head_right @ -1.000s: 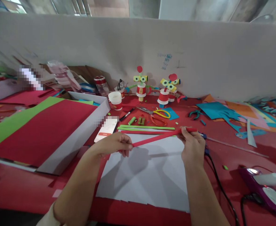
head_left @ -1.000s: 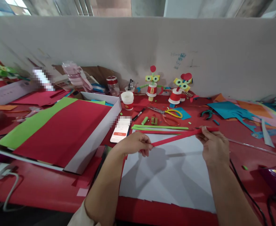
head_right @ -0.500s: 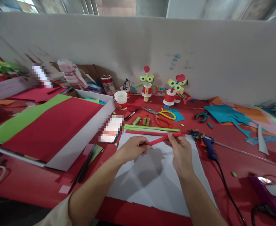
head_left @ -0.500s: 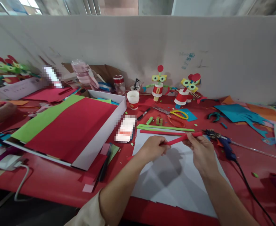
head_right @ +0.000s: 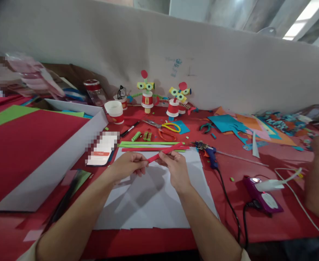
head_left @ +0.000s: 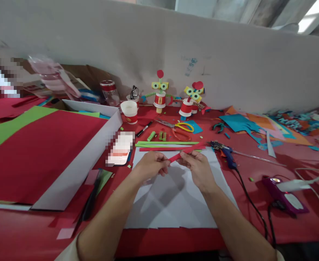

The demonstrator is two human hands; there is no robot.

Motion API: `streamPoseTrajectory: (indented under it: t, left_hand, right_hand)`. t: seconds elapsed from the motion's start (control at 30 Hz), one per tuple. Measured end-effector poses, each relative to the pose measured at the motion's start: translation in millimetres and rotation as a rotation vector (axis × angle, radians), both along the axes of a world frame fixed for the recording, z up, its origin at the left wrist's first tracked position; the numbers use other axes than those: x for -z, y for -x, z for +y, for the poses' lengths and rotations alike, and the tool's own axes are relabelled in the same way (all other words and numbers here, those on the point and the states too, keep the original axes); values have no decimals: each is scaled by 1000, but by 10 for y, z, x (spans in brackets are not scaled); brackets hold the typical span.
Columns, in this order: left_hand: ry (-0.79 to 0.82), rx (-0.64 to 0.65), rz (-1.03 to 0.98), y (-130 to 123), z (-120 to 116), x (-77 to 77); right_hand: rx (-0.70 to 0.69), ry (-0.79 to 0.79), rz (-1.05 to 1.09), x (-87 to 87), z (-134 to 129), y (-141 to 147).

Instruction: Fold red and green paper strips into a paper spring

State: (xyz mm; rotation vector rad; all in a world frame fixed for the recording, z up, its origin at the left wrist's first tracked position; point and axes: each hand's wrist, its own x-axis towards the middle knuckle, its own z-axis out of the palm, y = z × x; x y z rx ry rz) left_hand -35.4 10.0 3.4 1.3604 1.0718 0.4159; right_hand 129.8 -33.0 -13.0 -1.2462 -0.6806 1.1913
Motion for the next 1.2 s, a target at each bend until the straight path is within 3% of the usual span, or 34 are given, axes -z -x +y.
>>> streamPoseTrajectory:
  t: [0.13, 0.23, 0.4, 0.53, 0.67, 0.93, 1.1, 1.2]
  left_hand:
    - [56, 6, 51, 68, 30, -38]
    - [92, 55, 49, 83, 38, -35]
    - [108, 92, 31, 61, 28, 57]
    - [-51, 126, 224, 61, 15, 105]
    - [-270, 184, 355, 41, -17, 92]
    - [-379, 163, 471, -53, -65, 111]
    - [-512, 219, 485, -22, -51, 124]
    - [-546, 179, 445, -13, -52, 133]
  right_hand:
    - [115, -8, 45, -36, 41, -187]
    - [122, -8, 40, -47, 61, -265]
    - [118, 28, -152, -30, 91, -338]
    - [-84, 102, -490, 1, 101, -476]
    - [-236, 170, -570, -3, 20, -607]
    - [-66, 146, -813, 129, -141, -659]
    - [-63, 116, -870, 181, -107, -649]
    - [-74, 117, -865, 177, -99, -651]
